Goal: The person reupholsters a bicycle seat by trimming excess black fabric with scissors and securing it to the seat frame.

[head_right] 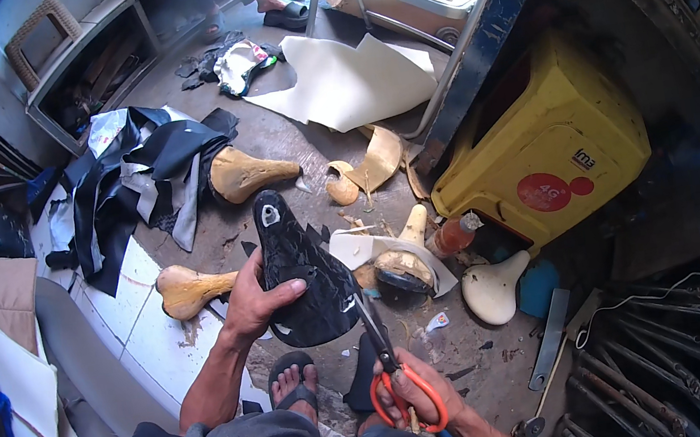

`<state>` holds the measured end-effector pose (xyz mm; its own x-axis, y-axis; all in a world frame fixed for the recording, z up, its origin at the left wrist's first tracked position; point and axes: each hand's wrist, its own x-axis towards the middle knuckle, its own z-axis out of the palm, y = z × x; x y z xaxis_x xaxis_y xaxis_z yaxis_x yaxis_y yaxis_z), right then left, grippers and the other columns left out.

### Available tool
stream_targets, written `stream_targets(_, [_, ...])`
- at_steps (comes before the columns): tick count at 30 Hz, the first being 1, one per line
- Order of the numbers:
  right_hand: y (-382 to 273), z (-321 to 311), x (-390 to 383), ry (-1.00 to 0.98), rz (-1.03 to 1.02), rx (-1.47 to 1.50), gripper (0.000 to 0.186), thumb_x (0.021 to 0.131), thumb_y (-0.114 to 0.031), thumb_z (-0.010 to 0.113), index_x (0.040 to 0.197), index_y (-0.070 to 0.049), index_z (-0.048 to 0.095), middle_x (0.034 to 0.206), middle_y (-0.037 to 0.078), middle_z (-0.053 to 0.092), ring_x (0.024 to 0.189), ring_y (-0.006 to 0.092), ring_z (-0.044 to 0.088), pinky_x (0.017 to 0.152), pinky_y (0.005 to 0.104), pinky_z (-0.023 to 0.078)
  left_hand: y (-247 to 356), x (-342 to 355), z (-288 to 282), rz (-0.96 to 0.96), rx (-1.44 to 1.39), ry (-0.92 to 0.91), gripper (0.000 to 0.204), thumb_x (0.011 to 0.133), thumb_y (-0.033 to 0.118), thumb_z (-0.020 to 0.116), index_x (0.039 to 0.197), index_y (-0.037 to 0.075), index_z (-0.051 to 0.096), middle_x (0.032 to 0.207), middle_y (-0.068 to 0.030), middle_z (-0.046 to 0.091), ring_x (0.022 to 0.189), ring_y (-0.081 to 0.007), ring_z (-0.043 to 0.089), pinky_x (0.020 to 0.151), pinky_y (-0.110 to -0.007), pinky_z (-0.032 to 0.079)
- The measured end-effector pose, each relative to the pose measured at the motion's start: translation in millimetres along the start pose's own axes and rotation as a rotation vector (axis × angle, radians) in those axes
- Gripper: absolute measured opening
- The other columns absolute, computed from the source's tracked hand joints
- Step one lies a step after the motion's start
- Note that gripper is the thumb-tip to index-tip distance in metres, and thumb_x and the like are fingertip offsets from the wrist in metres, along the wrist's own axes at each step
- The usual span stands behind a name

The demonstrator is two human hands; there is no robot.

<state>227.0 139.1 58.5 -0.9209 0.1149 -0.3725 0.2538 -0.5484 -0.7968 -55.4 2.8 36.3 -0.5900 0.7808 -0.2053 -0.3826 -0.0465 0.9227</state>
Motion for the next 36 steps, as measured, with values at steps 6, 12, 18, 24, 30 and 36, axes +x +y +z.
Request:
stream_targets(6, [2.1, 2.1, 2.8, 0.0, 0.176, 0.241, 0.05, 0.107, -0.051, 0.046, 0.126, -0.005, 0.047, 0.082, 0.008, 0.054, 0.056, 0.0154, 0.055, 0.046, 0.0277, 0.049, 3.5, -3.5, 2.7, 0.11, 0.099, 0.055, 0.067, 0.079, 0.02, 0.088, 0.131, -0.004, 0.054, 0.116, -0.0108, 0.068, 0.105, -0.0171, 0.066, 0.098, -0.033, 0.052])
stream_targets(12, [-1.8, 6.6, 9.4, 0.07, 0.282, 0.364, 0.05, 0.108, -0.051, 0.045, 0.126, -0.005, 0.047, 0.08, 0.009, 0.053, 0.055, 0.0146, 0.054, 0.043, 0.0281, 0.046, -0.2, -7.4, 3.0, 0.145, 0.269, 0.03, 0.064, 0.077, 0.022, 0.087, 0.127, -0.003, 0.057, 0.117, -0.0106, 0.068, 0.106, -0.0158, 0.064, 0.098, -0.034, 0.051])
stream_targets(18, [2.3, 0.7, 15.3, 0.014, 0.15, 0.161, 0.054, 0.106, -0.054, 0.048, 0.124, -0.003, 0.049, 0.075, 0.006, 0.052, 0.049, 0.0109, 0.049, 0.041, 0.0261, 0.043, 3.9, -3.5, -2.7, 0.013, 0.125, -0.031, 0.07, 0.077, 0.023, 0.086, 0.134, -0.003, 0.054, 0.118, -0.0097, 0.068, 0.107, -0.0163, 0.064, 0.1, -0.033, 0.05])
stream_targets(24, [6.0, -17.8, 13.7, -0.127, 0.095, -0.009, 0.058, 0.102, -0.056, 0.056, 0.124, -0.002, 0.051, 0.073, 0.004, 0.051, 0.048, 0.0105, 0.048, 0.039, 0.0233, 0.039, -3.0, 6.3, -16.8, -0.13, -0.014, -0.137, 0.075, 0.076, 0.02, 0.086, 0.137, -0.005, 0.051, 0.121, -0.0097, 0.067, 0.108, -0.0166, 0.064, 0.1, -0.032, 0.05])
stream_targets(30, [2.3, -25.9, 6.8, -0.243, 0.294, 0.516, 0.065, 0.099, -0.059, 0.058, 0.127, -0.001, 0.049, 0.072, 0.007, 0.052, 0.047, 0.0112, 0.049, 0.037, 0.0244, 0.04, 12.5, 14.1, -25.8, -0.104, 0.001, -0.264, 0.073, 0.073, 0.02, 0.086, 0.134, -0.005, 0.054, 0.119, -0.0099, 0.067, 0.106, -0.0167, 0.065, 0.1, -0.032, 0.051])
stream_targets(36, [0.8, -38.5, 10.3, -0.284, 0.326, 0.327, 0.077, 0.093, -0.067, 0.061, 0.128, 0.001, 0.048, 0.073, 0.008, 0.053, 0.046, 0.0109, 0.048, 0.038, 0.0243, 0.04, 13.3, 23.6, -30.2, -0.158, 0.009, -0.348, 0.079, 0.072, 0.025, 0.087, 0.135, -0.006, 0.053, 0.12, -0.0104, 0.067, 0.106, -0.0173, 0.065, 0.1, -0.032, 0.05])
